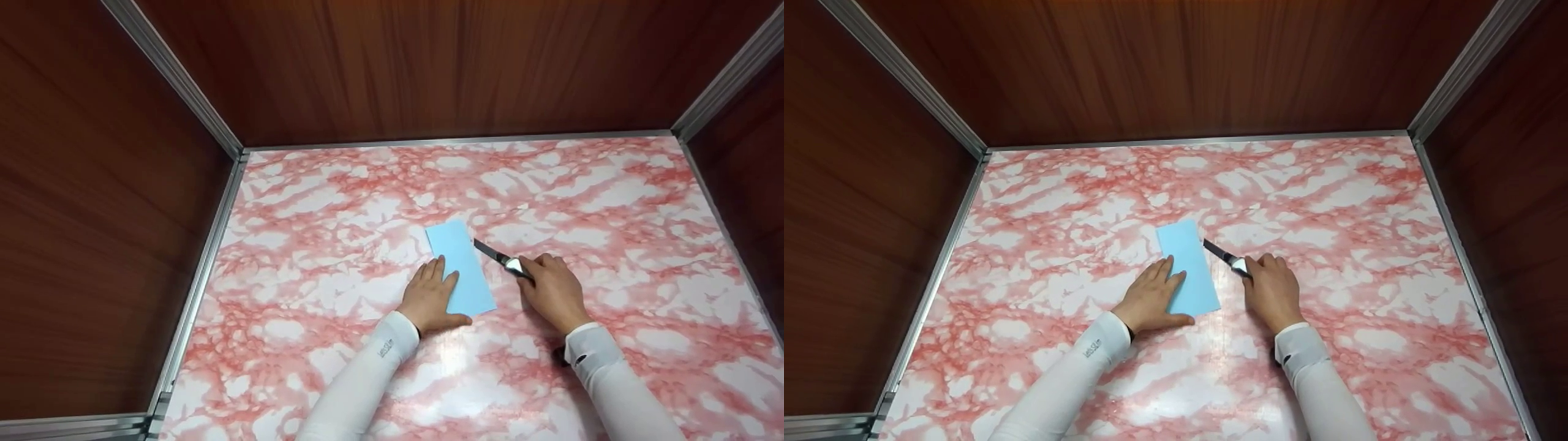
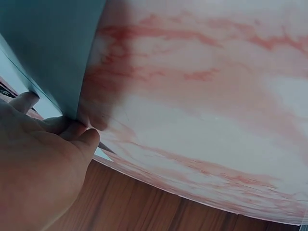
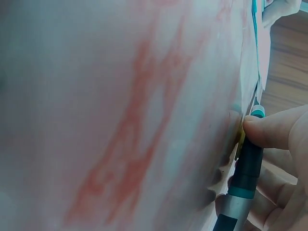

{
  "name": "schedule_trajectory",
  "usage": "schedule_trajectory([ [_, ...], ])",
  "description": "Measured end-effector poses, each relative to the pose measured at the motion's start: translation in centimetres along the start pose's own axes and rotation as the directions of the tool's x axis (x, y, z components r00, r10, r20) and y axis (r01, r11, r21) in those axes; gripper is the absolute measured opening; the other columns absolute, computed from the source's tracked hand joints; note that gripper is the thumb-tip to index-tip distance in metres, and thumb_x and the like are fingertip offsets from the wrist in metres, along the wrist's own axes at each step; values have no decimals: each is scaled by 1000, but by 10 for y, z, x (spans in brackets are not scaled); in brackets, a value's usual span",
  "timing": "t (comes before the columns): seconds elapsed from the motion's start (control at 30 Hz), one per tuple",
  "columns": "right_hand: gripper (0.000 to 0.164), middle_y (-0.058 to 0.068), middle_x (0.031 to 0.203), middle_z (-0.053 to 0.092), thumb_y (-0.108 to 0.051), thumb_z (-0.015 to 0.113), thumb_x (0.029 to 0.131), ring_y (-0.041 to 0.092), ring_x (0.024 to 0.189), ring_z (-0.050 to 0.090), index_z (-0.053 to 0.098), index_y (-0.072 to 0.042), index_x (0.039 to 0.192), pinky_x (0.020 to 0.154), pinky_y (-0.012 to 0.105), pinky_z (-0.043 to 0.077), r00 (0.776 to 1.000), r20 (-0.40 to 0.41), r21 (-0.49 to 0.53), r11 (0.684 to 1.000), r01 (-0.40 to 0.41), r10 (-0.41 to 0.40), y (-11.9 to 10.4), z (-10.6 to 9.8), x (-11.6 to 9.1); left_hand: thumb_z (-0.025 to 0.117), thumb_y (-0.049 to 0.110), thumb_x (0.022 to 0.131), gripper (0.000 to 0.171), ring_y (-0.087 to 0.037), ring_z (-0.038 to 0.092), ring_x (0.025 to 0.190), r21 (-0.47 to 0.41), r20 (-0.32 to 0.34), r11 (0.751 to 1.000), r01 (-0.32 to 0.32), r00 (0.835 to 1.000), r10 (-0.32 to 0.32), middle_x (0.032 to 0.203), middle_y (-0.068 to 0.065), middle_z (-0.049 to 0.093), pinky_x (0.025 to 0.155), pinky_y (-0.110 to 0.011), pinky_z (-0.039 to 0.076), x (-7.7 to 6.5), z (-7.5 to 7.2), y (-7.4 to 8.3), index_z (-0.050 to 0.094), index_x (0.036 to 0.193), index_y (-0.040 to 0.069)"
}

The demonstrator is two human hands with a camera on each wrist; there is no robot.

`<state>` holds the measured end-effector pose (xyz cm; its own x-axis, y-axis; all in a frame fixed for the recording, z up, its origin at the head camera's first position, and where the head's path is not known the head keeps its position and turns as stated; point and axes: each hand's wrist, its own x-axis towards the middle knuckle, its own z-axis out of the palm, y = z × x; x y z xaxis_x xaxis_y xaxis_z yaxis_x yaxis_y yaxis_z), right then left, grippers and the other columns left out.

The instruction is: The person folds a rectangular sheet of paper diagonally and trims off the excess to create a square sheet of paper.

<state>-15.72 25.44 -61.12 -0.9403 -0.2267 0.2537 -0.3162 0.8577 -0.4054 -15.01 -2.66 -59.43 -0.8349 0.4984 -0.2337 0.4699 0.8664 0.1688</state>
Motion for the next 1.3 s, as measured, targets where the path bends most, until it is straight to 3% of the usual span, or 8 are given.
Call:
schedule_trajectory([
  [0.13, 45, 12, 96, 62, -15, 78, 91, 34, 85, 55, 68, -5, 134, 69, 50, 46, 1000, 1, -3, 1000, -1, 1, 0, 1, 0, 60, 81, 83, 108, -32, 10, 156, -27, 26, 1000, -5, 1000, 5, 169, -19, 10, 125, -41, 10, -1, -1, -1, 29, 164, 17],
  [0.37, 46, 14, 98, 61, -12, 79, 90, 35, 86, 55, 68, -4, 134, 70, 51, 47, 1000, 9, -5, 1000, 10, -10, 0, 1, -2, 59, 79, 86, 105, -33, 8, 156, -56, 47, 998, -8, 999, 10, 170, -20, 8, 125, -41, 10, 2, 0, -3, 28, 164, 16],
  [0.53, 45, 13, 96, 61, -12, 79, 89, 35, 86, 54, 69, -4, 133, 70, 51, 46, 1000, 11, 0, 1000, 9, -9, 0, -1, -5, 49, 74, 94, 92, -31, 8, 156, -66, 57, 998, 6, 998, -2, 170, -19, 9, 124, -39, 10, 3, -1, -3, 29, 163, 17],
  [0.73, 46, 12, 100, 62, -14, 77, 92, 34, 91, 56, 67, -4, 136, 72, 51, 47, 999, 38, 5, 1000, 5, -5, 5, -11, -15, 31, 57, 107, 68, -30, 9, 156, -83, 66, 996, 28, 998, -22, 170, -19, 10, 125, -39, 10, 3, -3, -1, 32, 163, 17],
  [1.0, 43, 15, 113, 63, -11, 73, 94, 36, 98, 56, 66, -5, 136, 80, 57, 46, 987, 161, 3, 1000, -3, 3, 22, -39, -36, 26, 41, 109, 59, -31, 11, 156, -123, 54, 992, 22, 998, -15, 169, -19, 12, 124, -40, 11, 5, -2, -2, 35, 162, 16],
  [1.17, 43, 7, 116, 63, -11, 71, 95, 29, 104, 56, 66, -11, 138, 84, 52, 46, 962, 275, 74, 997, -21, 0, 33, -56, -48, 27, 37, 109, 57, -33, 14, 155, -115, 22, 993, 9, 1000, -6, 168, -21, 16, 124, -41, 13, 5, -2, -2, 38, 160, 15],
  [1.3, 41, 2, 114, 63, -11, 71, 95, 27, 107, 56, 68, -13, 136, 85, 51, 47, 949, 316, 82, 997, -16, -11, 30, -58, -51, 26, 36, 109, 57, -32, 13, 156, -109, 28, 994, 18, 999, -15, 168, -21, 15, 124, -40, 13, 5, -3, -1, 38, 160, 15],
])
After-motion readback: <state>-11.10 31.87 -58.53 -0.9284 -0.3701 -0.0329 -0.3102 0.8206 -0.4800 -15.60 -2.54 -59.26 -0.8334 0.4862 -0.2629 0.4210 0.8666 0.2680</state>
